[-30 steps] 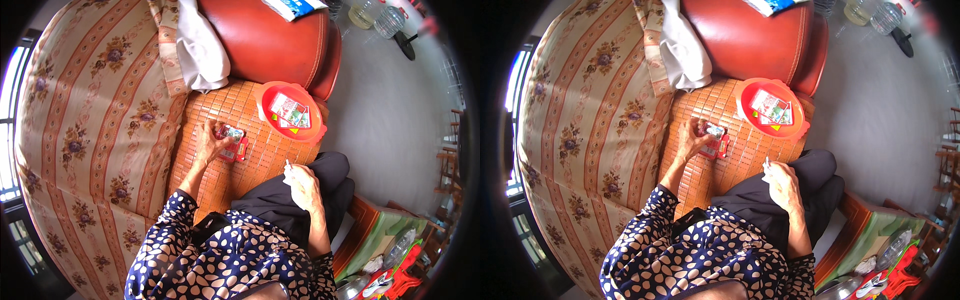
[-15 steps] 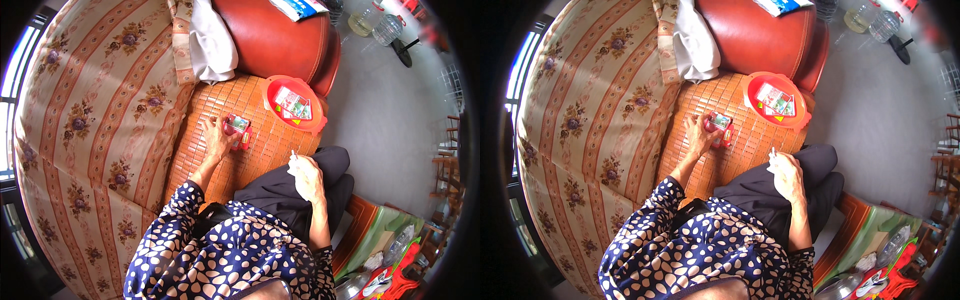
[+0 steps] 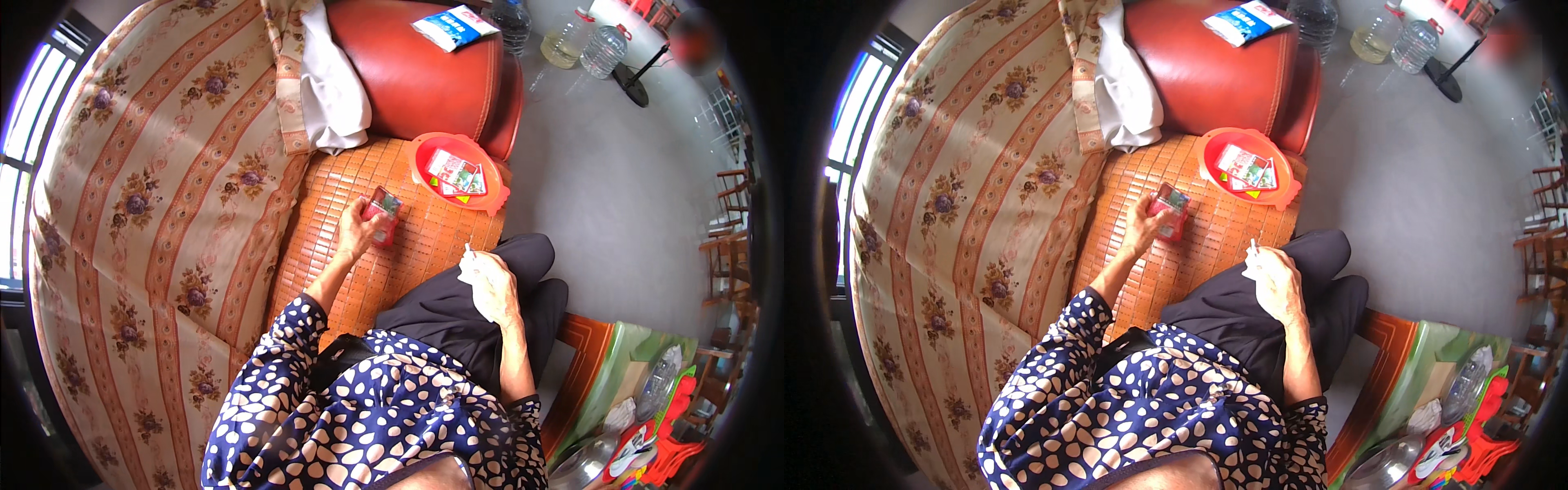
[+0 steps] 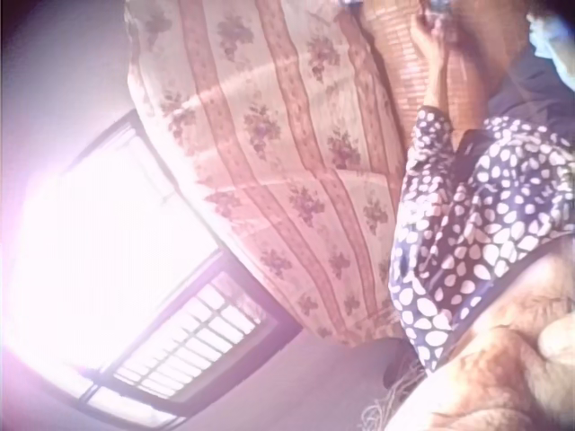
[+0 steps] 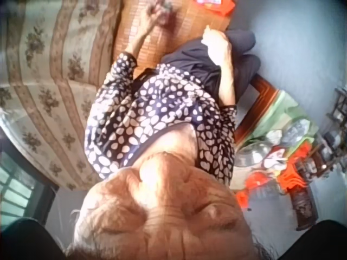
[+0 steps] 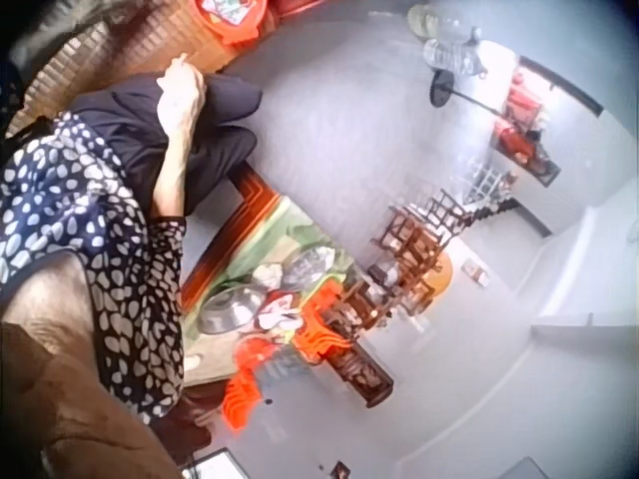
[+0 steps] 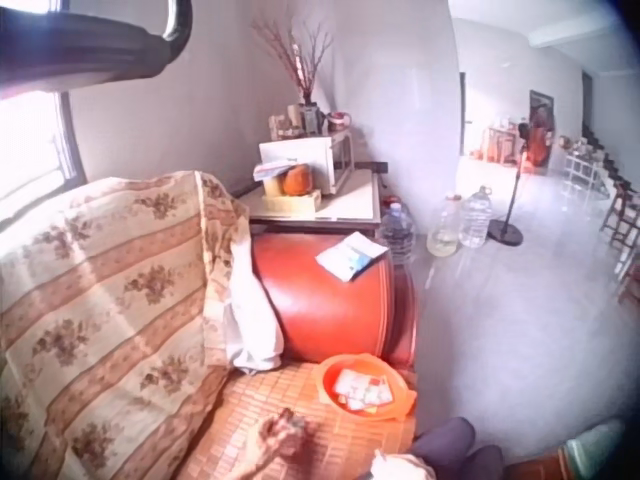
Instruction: The person sits on a chair and wipes a red plastic bowl with a white cloth. They then wipe several small rectangular packets, including green and red ones, and place them into the bowl.
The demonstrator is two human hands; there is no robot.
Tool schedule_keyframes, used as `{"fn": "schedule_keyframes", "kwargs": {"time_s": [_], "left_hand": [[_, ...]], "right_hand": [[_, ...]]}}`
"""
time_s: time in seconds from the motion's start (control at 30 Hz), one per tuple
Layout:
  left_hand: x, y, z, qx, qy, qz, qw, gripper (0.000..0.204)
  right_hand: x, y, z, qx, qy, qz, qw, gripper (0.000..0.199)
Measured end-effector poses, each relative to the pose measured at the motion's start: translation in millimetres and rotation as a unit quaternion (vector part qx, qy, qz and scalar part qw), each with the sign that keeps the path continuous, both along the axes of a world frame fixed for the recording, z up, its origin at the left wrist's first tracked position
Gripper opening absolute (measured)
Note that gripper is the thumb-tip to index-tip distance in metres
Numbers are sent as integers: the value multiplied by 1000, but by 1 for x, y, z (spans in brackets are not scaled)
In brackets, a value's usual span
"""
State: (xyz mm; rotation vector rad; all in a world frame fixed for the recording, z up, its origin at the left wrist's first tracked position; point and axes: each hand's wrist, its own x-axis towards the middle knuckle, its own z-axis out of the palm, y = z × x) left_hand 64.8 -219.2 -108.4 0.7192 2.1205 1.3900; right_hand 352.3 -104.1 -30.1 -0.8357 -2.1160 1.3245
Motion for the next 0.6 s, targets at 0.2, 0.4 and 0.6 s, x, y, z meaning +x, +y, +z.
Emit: {"fn": "schedule_keyframes", "kwargs": {"time_s": [0.2, 0.4, 0.6], "left_hand": [[60, 31, 70, 198, -472, -12, 859, 16], [122, 42, 129, 273, -598, -157, 737, 30], [138, 45, 150, 266, -574, -136, 763, 33]], "right_hand": [[0, -11, 59, -33, 178, -111, 977, 33], [-29, -25, 79, 365, 90, -28, 926, 32], [-26, -14, 93, 397, 21, -109, 911, 27]]}}
